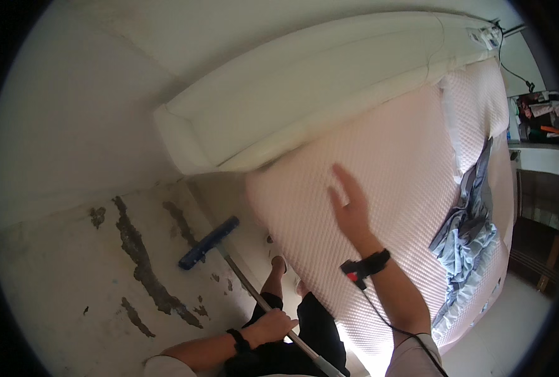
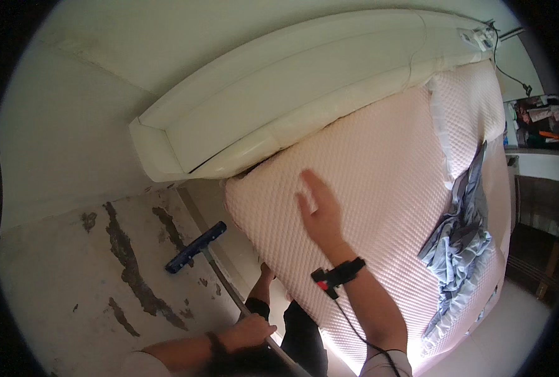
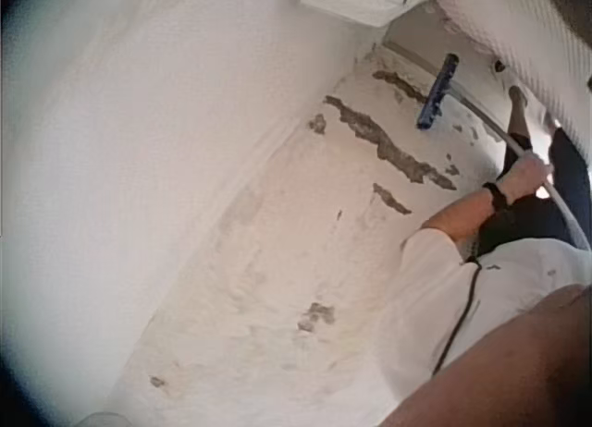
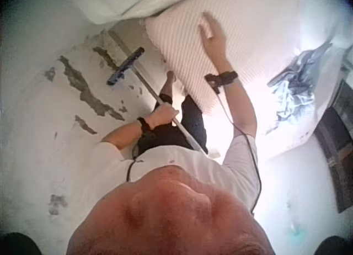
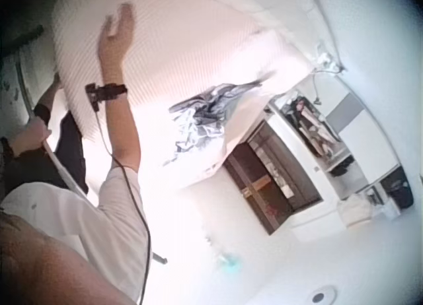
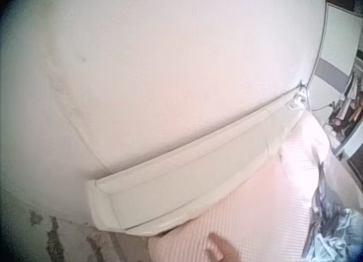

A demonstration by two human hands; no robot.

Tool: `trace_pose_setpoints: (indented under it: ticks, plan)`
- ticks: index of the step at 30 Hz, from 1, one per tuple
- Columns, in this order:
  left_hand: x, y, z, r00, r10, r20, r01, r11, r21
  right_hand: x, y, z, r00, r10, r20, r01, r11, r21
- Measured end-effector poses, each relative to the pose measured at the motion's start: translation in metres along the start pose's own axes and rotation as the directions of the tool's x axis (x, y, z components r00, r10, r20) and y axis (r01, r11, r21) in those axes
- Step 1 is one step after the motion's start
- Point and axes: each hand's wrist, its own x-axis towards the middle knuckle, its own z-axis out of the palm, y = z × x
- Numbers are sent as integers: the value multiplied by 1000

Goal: Cleaning walls and corners in a bedroom using a floor mop.

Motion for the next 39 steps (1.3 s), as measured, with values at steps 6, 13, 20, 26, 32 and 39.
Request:
trace_pose_setpoints:
  ticks: [6, 13, 20, 26, 32, 39]
  plan:
    - [8, -13, -8, 994, -34, -103, 31, 999, -32, 164, 11, -73, 906, -308, -289, 146, 870, -471]
    - [13, -3, -6, 994, -4, -106, 6, 1000, 23, 164, -58, 67, 846, -525, 87, 503, 736, -453]
    - [7, -9, 6, 988, -16, -155, 16, 1000, -5, 4, -113, 59, 501, -486, 716, 326, 872, 364]
    - [8, -9, 14, 984, -15, -175, 6, 999, -53, 111, -103, 49, 861, -507, 41, 501, 859, 109]
    - [7, -11, 21, 976, -25, -218, 12, 998, -60, 172, -107, 78, 862, -498, 98, 505, 860, -69]
    - [8, -11, 21, 973, -9, -232, 12, 1000, 11, 151, -131, 108, 708, -661, 250, 692, 719, -60]
